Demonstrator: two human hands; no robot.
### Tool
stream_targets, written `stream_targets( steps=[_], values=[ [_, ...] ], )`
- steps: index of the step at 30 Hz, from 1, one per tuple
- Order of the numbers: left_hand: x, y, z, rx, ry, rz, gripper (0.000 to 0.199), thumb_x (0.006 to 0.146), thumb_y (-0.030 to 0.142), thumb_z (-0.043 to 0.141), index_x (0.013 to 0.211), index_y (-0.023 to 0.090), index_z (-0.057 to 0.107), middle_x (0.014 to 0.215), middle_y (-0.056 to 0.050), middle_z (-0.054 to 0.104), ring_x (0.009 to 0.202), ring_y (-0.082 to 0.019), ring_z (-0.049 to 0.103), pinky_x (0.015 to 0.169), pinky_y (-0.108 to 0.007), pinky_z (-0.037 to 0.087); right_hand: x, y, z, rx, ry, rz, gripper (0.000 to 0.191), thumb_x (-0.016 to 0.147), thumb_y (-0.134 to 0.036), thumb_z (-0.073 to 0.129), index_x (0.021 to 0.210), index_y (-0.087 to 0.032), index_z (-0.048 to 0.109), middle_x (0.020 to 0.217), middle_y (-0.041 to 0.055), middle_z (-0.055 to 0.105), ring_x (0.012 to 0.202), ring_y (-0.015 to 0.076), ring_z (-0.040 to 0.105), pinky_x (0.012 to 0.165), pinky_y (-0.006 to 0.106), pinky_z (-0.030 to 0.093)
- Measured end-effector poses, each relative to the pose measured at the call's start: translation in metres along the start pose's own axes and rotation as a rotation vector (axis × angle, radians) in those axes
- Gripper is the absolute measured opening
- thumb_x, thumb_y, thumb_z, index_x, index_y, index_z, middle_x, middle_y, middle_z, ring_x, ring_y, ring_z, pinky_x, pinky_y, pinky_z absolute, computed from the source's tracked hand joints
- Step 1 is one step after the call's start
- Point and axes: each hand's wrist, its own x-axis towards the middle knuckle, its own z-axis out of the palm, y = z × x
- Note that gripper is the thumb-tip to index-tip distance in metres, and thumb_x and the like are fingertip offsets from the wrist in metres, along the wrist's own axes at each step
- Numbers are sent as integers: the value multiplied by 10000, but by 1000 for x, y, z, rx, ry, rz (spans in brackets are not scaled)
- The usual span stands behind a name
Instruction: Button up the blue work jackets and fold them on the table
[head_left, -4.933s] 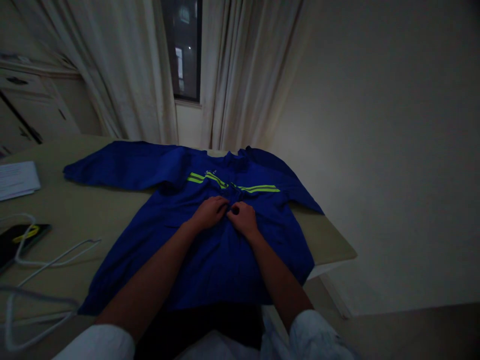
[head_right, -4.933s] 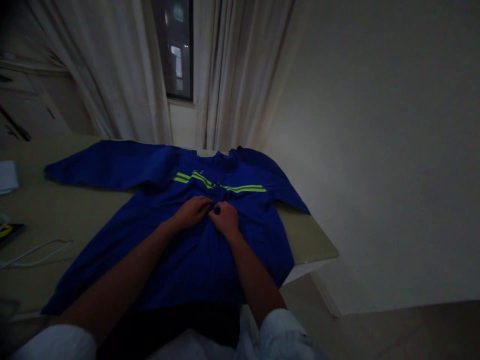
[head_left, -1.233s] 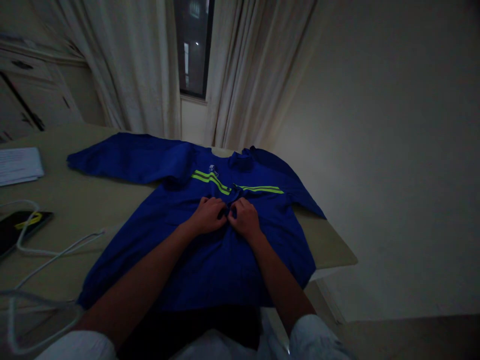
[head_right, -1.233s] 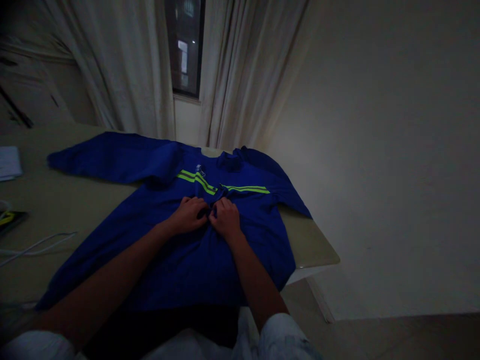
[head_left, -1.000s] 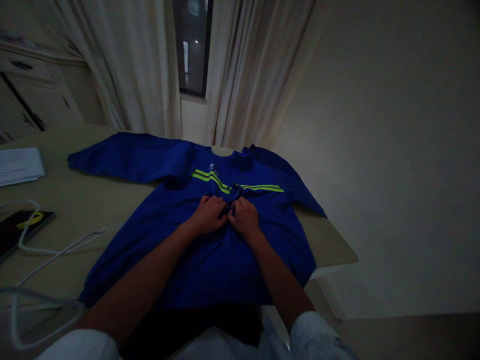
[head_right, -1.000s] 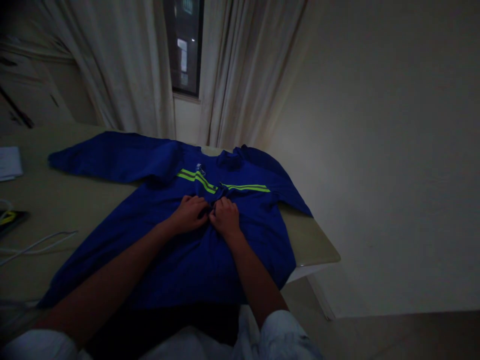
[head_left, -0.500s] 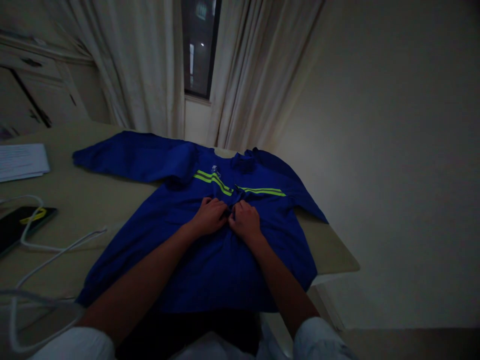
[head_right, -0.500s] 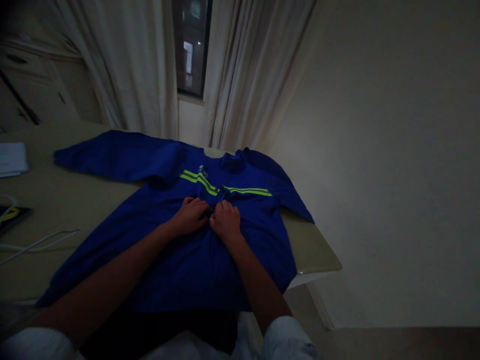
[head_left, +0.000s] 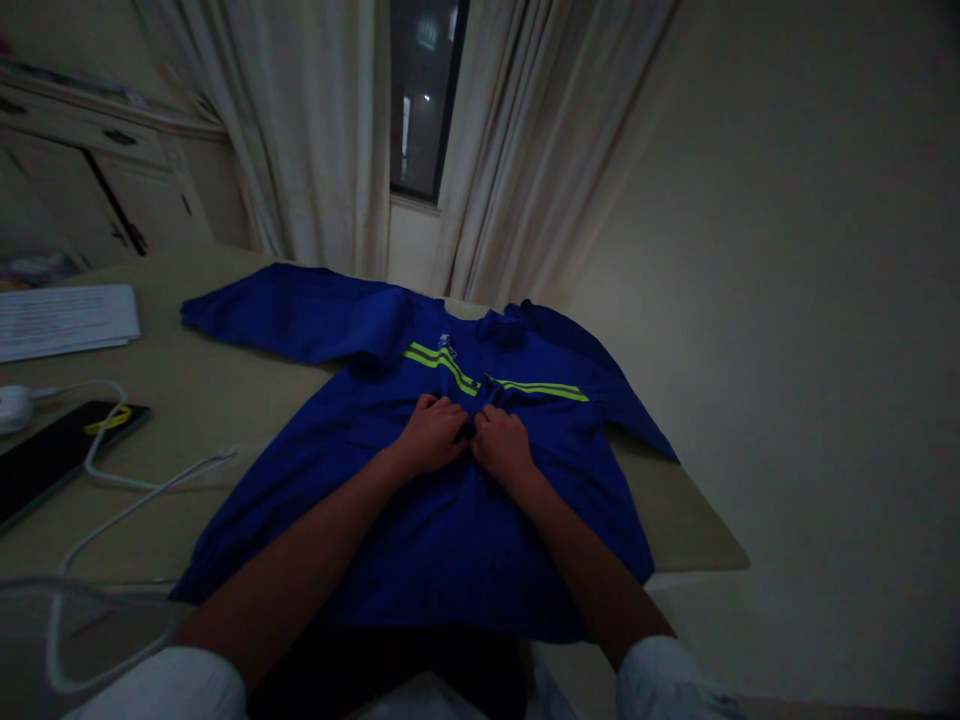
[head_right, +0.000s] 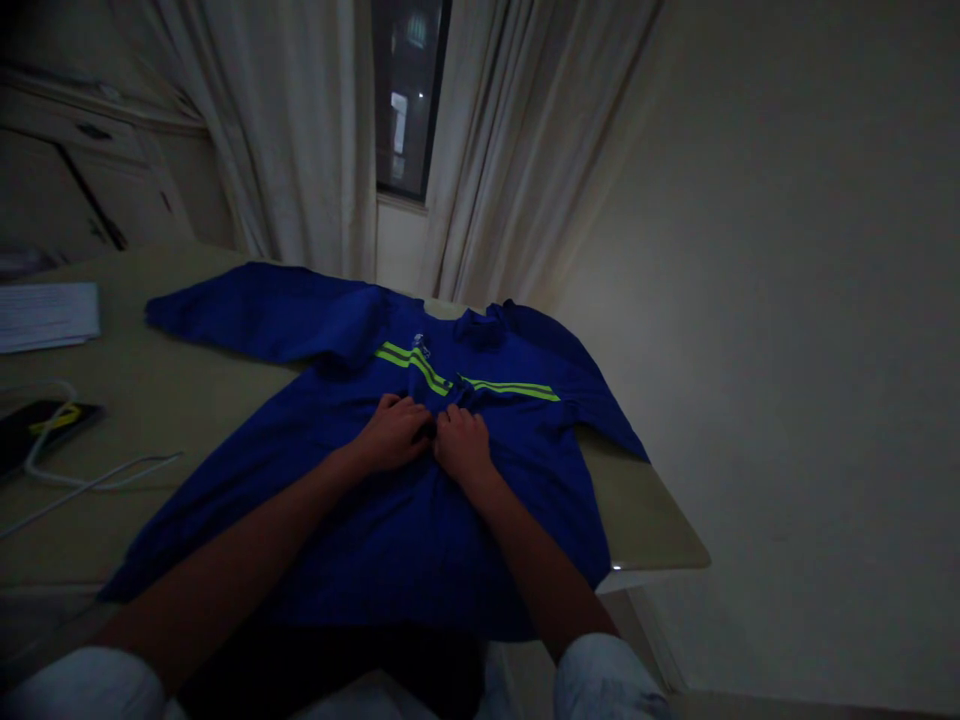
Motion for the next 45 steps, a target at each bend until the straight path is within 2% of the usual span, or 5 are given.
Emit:
stream_targets(
  steps=[16,26,34,39,45],
  values=[
    [-1,0,16,-29,-15,-45,169,950,207,482,993,236,643,1059,-77,700,1060,-284,588,968,-487,335,-7,34,18,504,18,-348,107,940,-98,571,957,-181,636,1002,44,615,953,177,586,885,267,461],
    [1,-10,18,-91,-51,-19,232,900,184,481,1000,230,685,1052,-85,691,1058,-284,591,946,-475,370,-8,32,25,544,74,-251,161,971,-103,558,1059,-165,678,1092,69,655,1017,176,620,946,276,477],
    [3,-13,18,-156,-16,-17,245,893,191,491,1016,231,699,1030,-68,700,1033,-272,620,938,-461,378,-7,33,25,658,198,-78,90,893,-133,677,959,-166,727,982,35,660,882,153,635,829,251,487],
    [4,-14,17,-169,-29,-25,206,952,372,566,1034,236,697,1072,-64,708,1062,-273,628,965,-448,373,-5,33,26,693,154,-76,102,848,-112,668,924,-169,703,955,19,643,832,145,607,781,245,468],
    [2,-10,13,-55,-45,11,176,987,287,537,1061,239,689,1104,-73,700,1084,-278,610,986,-475,349,-5,32,24,651,116,-85,111,825,-91,672,897,-175,663,960,20,624,835,149,590,778,240,449]
  ],
)
